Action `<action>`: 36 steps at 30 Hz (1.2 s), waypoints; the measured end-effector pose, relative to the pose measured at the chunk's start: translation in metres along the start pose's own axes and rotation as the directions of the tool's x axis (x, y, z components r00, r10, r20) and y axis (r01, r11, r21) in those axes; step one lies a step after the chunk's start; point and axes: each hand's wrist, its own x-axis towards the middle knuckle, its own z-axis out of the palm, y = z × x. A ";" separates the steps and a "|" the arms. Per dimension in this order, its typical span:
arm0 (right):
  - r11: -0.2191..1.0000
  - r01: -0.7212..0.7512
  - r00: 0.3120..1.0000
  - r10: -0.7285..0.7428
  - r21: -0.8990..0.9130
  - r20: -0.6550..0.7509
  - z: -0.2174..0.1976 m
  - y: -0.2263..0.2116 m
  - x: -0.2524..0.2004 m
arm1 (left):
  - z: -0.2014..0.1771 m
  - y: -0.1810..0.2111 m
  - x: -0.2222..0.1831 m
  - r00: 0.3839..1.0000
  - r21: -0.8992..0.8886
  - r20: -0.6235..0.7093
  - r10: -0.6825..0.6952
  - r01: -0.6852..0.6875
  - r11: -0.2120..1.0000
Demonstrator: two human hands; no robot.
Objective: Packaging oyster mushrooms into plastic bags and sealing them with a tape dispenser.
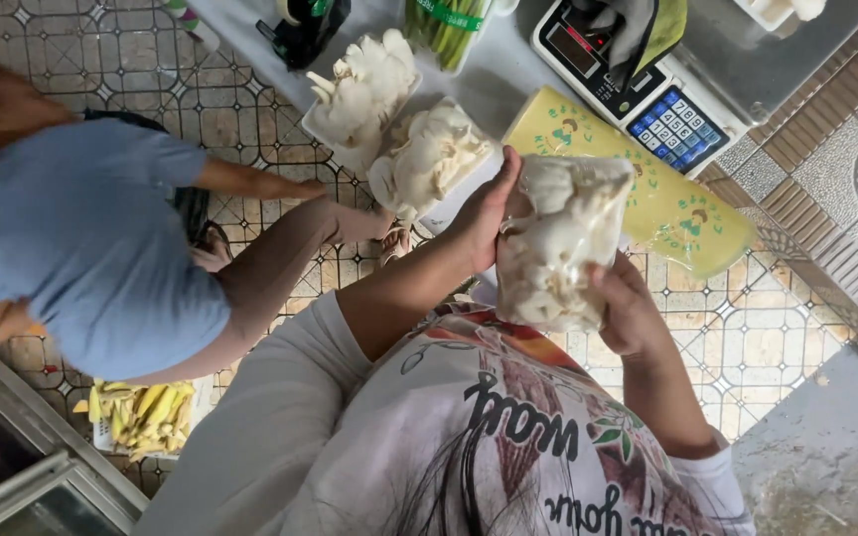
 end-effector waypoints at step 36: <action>0.960 -0.131 0.946 0.196 0.249 -0.258 -0.034 0.030 -0.030 | 0.014 -0.043 0.009 0.915 0.169 0.179 -0.362 0.334 0.927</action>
